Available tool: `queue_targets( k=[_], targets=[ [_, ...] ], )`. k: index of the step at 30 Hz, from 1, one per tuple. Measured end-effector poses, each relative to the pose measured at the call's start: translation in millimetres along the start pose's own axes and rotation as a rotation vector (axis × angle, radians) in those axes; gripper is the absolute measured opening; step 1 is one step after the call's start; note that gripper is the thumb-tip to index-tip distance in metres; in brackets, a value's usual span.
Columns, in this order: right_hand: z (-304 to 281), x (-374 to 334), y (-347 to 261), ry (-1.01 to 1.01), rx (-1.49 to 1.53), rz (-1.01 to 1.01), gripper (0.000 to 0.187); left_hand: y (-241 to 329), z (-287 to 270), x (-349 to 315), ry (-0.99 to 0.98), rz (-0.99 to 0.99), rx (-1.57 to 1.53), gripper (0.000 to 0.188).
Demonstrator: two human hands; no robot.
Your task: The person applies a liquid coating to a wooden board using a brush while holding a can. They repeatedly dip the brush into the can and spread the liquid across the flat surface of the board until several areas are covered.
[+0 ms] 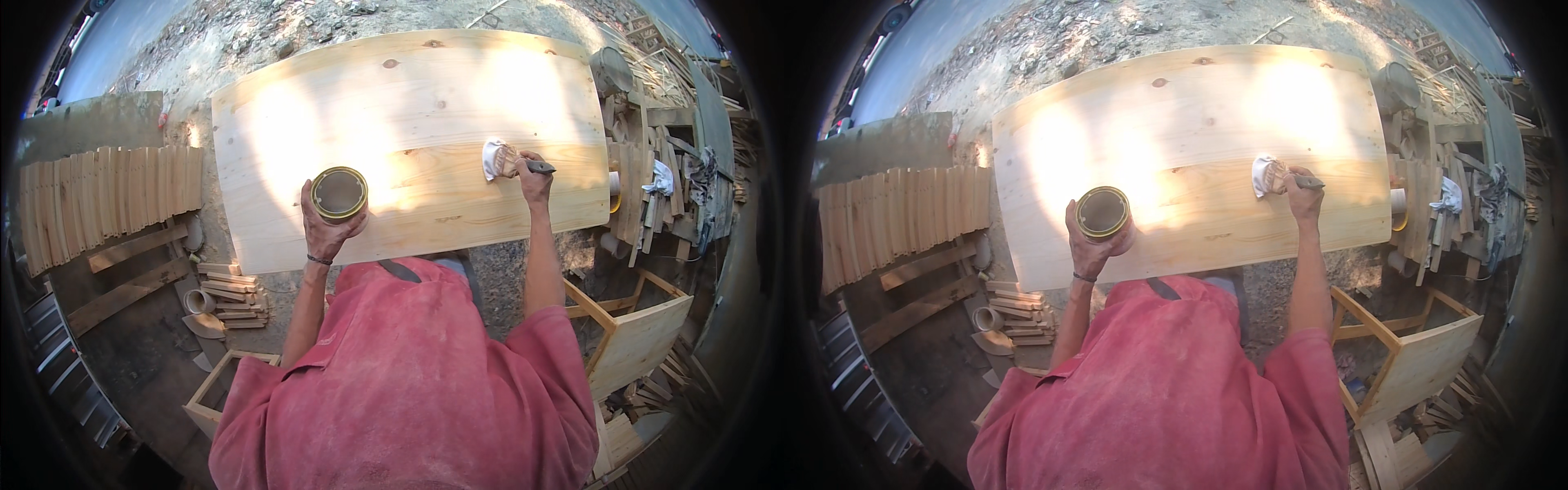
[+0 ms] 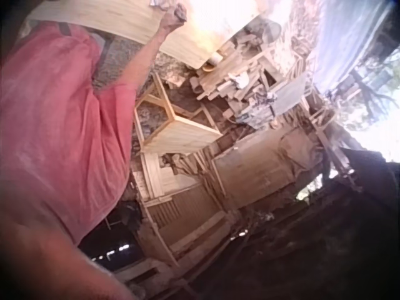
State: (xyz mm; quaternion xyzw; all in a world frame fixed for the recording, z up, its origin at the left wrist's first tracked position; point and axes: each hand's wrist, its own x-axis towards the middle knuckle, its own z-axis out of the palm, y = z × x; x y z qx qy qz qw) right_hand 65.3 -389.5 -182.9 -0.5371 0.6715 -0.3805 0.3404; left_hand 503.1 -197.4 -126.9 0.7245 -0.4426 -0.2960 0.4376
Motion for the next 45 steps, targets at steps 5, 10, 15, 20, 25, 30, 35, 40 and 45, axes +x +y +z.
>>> queue_targets(
  k=[5, 10, 15, 20, 25, 30, 35, 40, 45],
  targets=[
    [-48, 28, 17, 0.002, -0.066, -0.01, 0.026, 23, 21, -3, 0.012, -0.014, -0.03, 0.124],
    [-93, 54, 32, 0.039, -0.187, -0.054, 0.028, 24, 45, -10, 0.001, -0.044, -0.042, 0.124],
    [-134, 83, 52, 0.07, -0.206, -0.057, 0.028, 32, 68, -14, -0.039, -0.041, -0.027, 0.124],
    [-163, 103, 65, 0.06, -0.257, -0.103, 0.029, 39, 82, -11, -0.032, -0.019, 0.01, 0.124],
    [-187, 124, 82, 0.103, -0.356, -0.104, 0.031, 42, 84, -8, -0.039, 0.008, 0.05, 0.124],
    [-206, 141, 93, 0.138, -0.416, -0.056, 0.034, 47, 82, -6, -0.053, 0.005, 0.02, 0.124],
    [-225, 158, 99, 0.173, -0.577, -0.004, 0.036, 47, 73, -5, -0.054, 0.034, 0.064, 0.124],
    [-213, 168, 85, 0.293, -0.808, -0.046, 0.031, 48, 62, -7, -0.049, 0.01, 0.08, 0.124],
    [-178, 144, 86, 0.27, -0.933, -0.208, 0.03, 41, 55, -5, -0.069, 0.025, 0.076, 0.123]
  ],
)
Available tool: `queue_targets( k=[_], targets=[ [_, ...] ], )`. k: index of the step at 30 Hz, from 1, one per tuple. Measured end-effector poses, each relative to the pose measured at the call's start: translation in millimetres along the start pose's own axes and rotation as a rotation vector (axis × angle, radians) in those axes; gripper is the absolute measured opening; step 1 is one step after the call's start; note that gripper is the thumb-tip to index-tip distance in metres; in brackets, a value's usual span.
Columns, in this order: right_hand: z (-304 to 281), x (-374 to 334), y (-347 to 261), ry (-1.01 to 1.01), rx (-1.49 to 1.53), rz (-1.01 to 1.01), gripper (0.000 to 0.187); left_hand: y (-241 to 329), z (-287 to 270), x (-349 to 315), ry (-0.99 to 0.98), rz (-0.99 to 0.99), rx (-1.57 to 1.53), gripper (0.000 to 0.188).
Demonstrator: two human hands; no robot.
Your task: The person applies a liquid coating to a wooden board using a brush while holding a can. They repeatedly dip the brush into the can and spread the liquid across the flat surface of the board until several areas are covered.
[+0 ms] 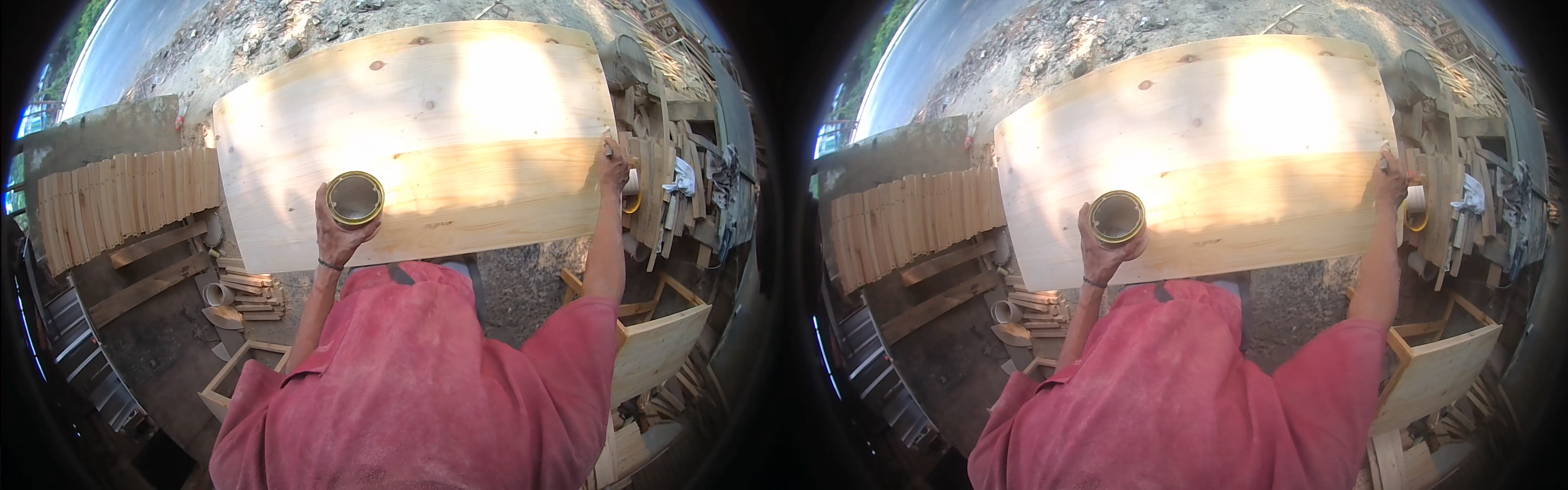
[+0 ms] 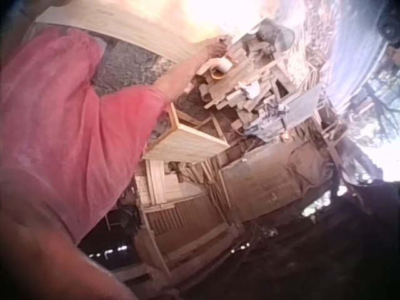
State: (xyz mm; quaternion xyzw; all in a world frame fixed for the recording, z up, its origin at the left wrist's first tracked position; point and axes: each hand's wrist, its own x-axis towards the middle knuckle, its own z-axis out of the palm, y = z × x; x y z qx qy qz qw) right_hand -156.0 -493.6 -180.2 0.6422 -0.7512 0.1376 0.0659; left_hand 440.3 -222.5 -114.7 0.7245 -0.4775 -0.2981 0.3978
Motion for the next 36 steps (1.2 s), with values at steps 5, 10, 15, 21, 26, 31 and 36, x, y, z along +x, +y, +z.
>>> queue_targets(
  k=[5, 10, 15, 21, 26, 31, 36],
  targets=[
    [2, -58, -88, -0.05, -0.033, -0.05, 0.035, -5, -5, 4, -0.004, 0.03, -0.037, 0.122],
    [-29, -124, -194, -0.082, 0.113, -0.167, 0.035, -15, -14, 11, -0.003, 0.045, -0.043, 0.124],
    [-71, -169, -280, -0.421, 0.869, 0.209, 0.025, -18, -30, 23, 0.024, 0.113, -0.05, 0.124],
    [-137, -210, -399, -0.411, 1.331, 0.188, 0.027, -48, -58, 31, 0.064, 0.176, -0.131, 0.123],
    [-171, -215, -449, -0.52, 1.433, -0.147, 0.027, -61, -82, 35, 0.083, 0.329, -0.024, 0.125],
    [-181, -225, -496, -0.548, 1.295, -0.514, 0.02, -64, -98, 37, 0.144, 0.426, -0.103, 0.126],
    [-195, -234, -522, -0.553, 1.096, -0.329, 0.017, -60, -109, 39, 0.272, 0.64, 0.069, 0.126]
  ],
)
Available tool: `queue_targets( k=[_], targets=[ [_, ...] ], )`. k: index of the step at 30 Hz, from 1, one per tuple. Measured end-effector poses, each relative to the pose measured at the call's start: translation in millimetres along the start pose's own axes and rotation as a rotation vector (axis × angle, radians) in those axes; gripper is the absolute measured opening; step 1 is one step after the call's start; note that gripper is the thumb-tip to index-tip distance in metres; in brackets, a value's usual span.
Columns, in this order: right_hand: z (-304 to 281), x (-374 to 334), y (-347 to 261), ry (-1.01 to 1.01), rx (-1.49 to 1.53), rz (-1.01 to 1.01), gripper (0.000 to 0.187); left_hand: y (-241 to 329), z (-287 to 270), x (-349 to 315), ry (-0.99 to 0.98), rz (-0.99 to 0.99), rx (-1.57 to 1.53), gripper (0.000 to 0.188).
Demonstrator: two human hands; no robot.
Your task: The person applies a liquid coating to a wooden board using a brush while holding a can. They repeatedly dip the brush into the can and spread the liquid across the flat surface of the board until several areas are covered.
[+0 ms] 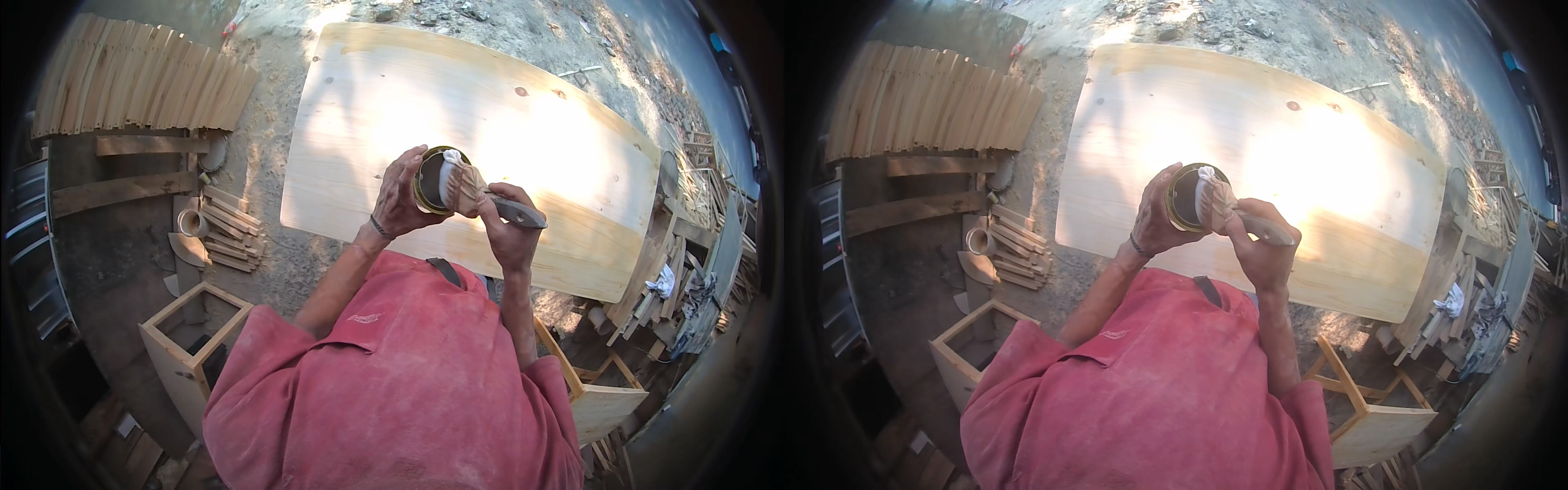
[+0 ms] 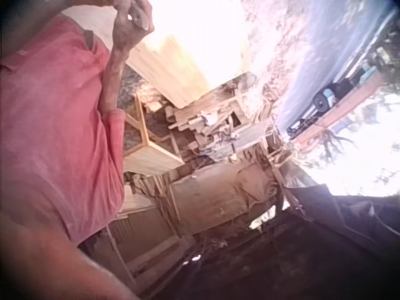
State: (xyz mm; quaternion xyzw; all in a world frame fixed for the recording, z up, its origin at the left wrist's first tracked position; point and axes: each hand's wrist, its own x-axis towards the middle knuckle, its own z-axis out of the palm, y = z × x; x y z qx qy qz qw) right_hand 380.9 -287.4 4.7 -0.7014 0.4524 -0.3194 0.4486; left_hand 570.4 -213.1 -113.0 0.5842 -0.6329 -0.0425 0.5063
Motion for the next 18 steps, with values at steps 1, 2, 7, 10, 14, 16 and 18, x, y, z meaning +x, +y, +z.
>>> queue_targets(
  k=[1, 2, 7, 10, 14, 16, 18],
  targets=[
    [1, 4, -4, -0.007, -0.025, -0.011, 0.013, 0, -2, 1, -0.008, 0.009, -0.008, 0.127],
    [3, 6, -6, -0.014, -0.05, -0.022, 0.01, 0, -4, 2, -0.016, 0.018, -0.017, 0.127],
    [20, 5, -2, -0.022, -0.08, 0.012, 0.021, -2, -7, 2, -0.028, 0.039, -0.045, 0.126],
    [37, 6, 3, 0.079, -0.204, -0.033, 0.018, -2, -7, 4, -0.025, 0.065, -0.027, 0.125],
    [59, 5, 14, 0.245, -0.283, -0.091, 0.018, -2, -6, 9, -0.019, 0.036, -0.103, 0.123],
    [64, 5, 5, 0.268, -0.502, -0.175, 0.019, -7, -5, 10, -0.015, 0.045, -0.11, 0.122],
    [67, 3, 9, 0.249, -0.506, -0.2, 0.021, -9, -3, 8, -0.009, 0.046, -0.111, 0.121]
  ],
)
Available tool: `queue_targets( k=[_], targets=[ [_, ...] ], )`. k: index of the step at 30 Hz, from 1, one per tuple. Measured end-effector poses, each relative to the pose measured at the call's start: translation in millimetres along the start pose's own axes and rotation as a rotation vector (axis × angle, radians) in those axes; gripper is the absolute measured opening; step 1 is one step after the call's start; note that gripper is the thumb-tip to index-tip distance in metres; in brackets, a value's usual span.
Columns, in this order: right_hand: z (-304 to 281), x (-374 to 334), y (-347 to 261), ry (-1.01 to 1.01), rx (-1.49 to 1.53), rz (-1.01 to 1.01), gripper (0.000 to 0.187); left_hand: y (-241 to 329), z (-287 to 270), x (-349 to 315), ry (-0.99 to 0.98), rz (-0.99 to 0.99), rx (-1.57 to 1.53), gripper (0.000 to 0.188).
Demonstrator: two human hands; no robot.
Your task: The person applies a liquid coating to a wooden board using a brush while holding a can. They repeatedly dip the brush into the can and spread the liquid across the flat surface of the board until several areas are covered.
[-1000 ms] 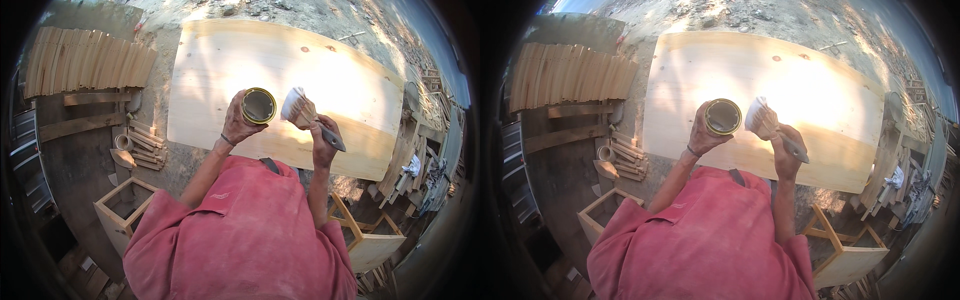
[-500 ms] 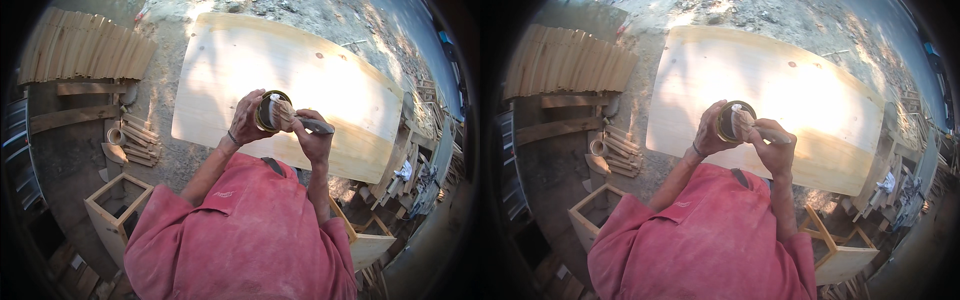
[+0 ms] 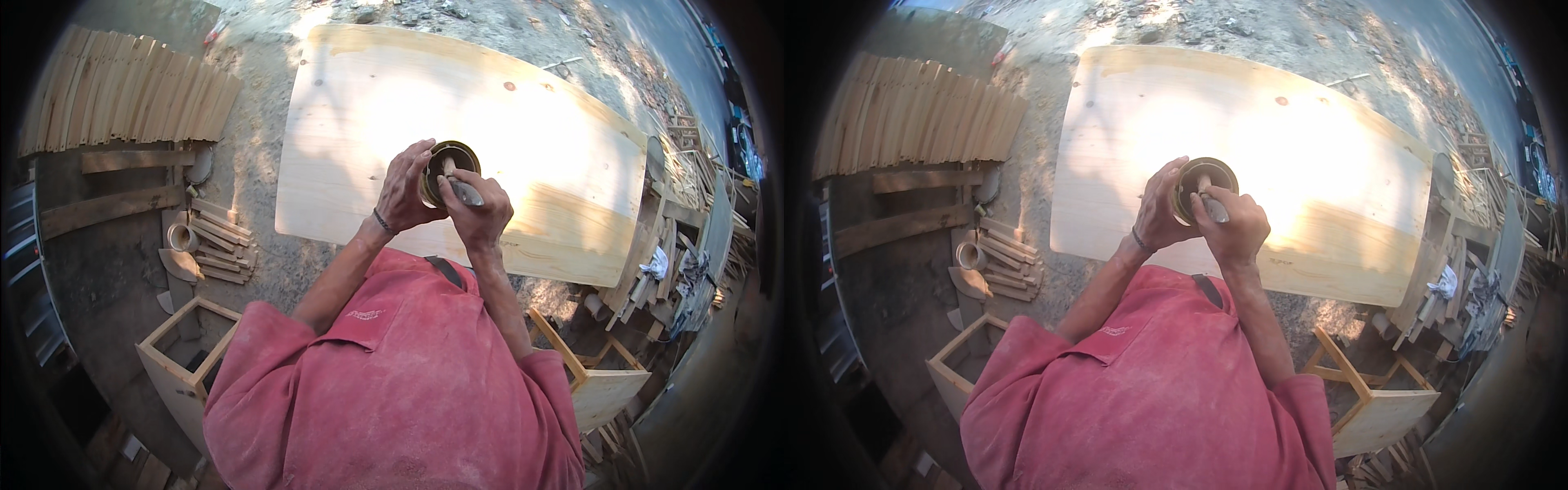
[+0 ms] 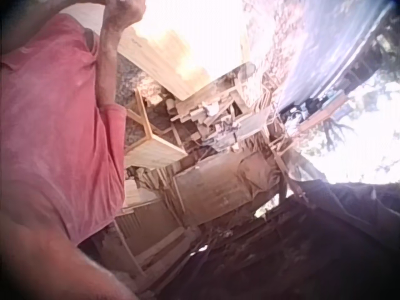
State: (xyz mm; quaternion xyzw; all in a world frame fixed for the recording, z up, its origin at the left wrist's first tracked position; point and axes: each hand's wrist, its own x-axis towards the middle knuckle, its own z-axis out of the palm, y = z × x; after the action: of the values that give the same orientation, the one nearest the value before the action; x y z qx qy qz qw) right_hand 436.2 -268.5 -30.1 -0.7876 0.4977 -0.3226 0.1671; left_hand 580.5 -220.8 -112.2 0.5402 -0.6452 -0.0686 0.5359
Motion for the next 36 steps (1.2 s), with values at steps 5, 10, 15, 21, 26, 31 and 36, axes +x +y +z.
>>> queue_targets(
  k=[5, 10, 15, 21, 26, 31, 36],
  targets=[
    [-13, -2, -3, -0.064, -0.006, 0.054, 0.021, 6, 4, 3, -0.02, 0.072, 0.011, 0.12],
    [-16, -4, 6, 0.007, -0.011, -0.062, 0.019, 15, 12, 0, -0.03, 0.061, -0.005, 0.119],
    [-27, -10, 13, -0.101, -0.116, 0.073, 0.017, 21, 23, 0, -0.097, 0.042, -0.016, 0.118],
    [-38, -19, 25, -0.053, -0.038, 0.182, 0.016, 27, 34, -4, -0.124, 0.067, -0.01, 0.115],
    [-32, -30, 33, -0.062, -0.053, 0.187, 0.015, 26, 37, -13, -0.14, 0.074, -0.022, 0.113],
    [-41, -39, 35, 0.045, 0.01, 0.231, 0.017, 27, 37, -21, -0.176, 0.057, -0.016, 0.111],
    [-26, -45, 41, -0.087, -0.091, 0.186, 0.018, 28, 42, -25, -0.216, 0.076, -0.003, 0.111]
  ],
)
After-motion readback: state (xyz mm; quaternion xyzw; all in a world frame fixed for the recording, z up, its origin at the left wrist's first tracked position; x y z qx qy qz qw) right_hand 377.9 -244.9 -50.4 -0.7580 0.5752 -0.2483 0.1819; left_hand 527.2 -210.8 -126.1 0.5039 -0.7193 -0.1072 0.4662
